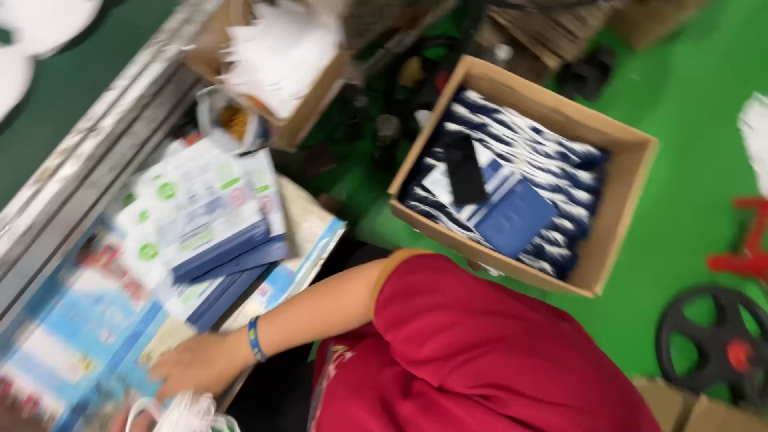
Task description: Packaging face masks into plastic sleeves and cardboard boxes on a factory production line.
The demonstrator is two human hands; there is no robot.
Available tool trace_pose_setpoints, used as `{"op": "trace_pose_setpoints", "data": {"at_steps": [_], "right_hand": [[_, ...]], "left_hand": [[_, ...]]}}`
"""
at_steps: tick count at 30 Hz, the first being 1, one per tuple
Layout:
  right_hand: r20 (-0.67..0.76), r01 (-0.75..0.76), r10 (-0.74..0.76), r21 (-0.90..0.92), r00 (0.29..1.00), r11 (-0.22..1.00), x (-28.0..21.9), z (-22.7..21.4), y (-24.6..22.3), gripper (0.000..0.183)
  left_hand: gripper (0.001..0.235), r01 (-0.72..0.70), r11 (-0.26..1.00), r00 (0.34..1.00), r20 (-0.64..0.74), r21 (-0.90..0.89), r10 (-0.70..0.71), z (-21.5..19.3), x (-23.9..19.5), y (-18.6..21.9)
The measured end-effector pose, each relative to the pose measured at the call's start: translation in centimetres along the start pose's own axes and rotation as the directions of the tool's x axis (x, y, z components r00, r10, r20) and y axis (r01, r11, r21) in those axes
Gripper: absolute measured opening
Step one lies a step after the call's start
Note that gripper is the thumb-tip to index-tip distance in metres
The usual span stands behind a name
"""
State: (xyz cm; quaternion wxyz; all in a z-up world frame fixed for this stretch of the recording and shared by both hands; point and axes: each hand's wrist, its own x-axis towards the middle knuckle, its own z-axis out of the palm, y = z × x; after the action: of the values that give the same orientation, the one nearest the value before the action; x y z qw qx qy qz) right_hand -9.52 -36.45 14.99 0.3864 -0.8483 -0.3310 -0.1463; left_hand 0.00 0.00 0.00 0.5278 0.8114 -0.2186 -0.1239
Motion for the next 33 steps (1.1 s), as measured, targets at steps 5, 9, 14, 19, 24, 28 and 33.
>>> {"op": "trace_pose_setpoints", "data": {"at_steps": [5, 9, 14, 19, 24, 28, 33], "right_hand": [[0.175, -0.027, -0.049, 0.408, 0.983, 0.912, 0.5, -4.3, -3.2, 0.023], [0.262, -0.153, -0.078, 0.751, 0.962, 0.643, -1.2, -11.5, -5.9, 0.029], [0.54, -0.163, -0.044, 0.33, 0.84, 0.93, -2.9, -23.4, -5.2, 0.028], [0.092, -0.117, 0.164, -0.385, 0.982, 0.916, -4.9, -29.3, 0.8, 0.015], [0.17, -0.118, 0.231, -0.503, 0.958, 0.856, -6.6, -26.5, 3.7, 0.012], [0.192, -0.152, 0.309, -0.565, 0.932, 0.811, -5.9, -25.8, 5.1, 0.012], [0.095, -0.14, 0.259, -0.638, 0.961, 0.757, -4.0, -27.1, 5.2, 0.015]], "left_hand": [[0.054, -0.078, 0.934, 0.939, -0.34, -0.35, -0.048, 10.2, -6.1, 14.9], [0.057, -0.123, 0.915, 0.887, -0.455, -0.385, -0.072, 12.9, -8.3, 32.5], [0.052, 0.238, 0.97, 0.96, -0.164, 0.044, -0.228, 11.7, -7.9, 35.5], [0.053, 0.326, 0.761, 0.874, 0.128, 0.561, -0.469, 8.0, -1.0, 41.3], [0.086, -0.191, 0.95, 0.908, 0.413, 0.248, 0.074, 14.9, 6.6, 44.3], [0.105, 0.014, 0.91, 0.831, 0.501, 0.415, -0.241, 21.9, 12.3, 43.6], [0.067, -0.264, 0.734, 0.778, 0.588, 0.626, -0.222, 25.4, 13.1, 41.1]]}}
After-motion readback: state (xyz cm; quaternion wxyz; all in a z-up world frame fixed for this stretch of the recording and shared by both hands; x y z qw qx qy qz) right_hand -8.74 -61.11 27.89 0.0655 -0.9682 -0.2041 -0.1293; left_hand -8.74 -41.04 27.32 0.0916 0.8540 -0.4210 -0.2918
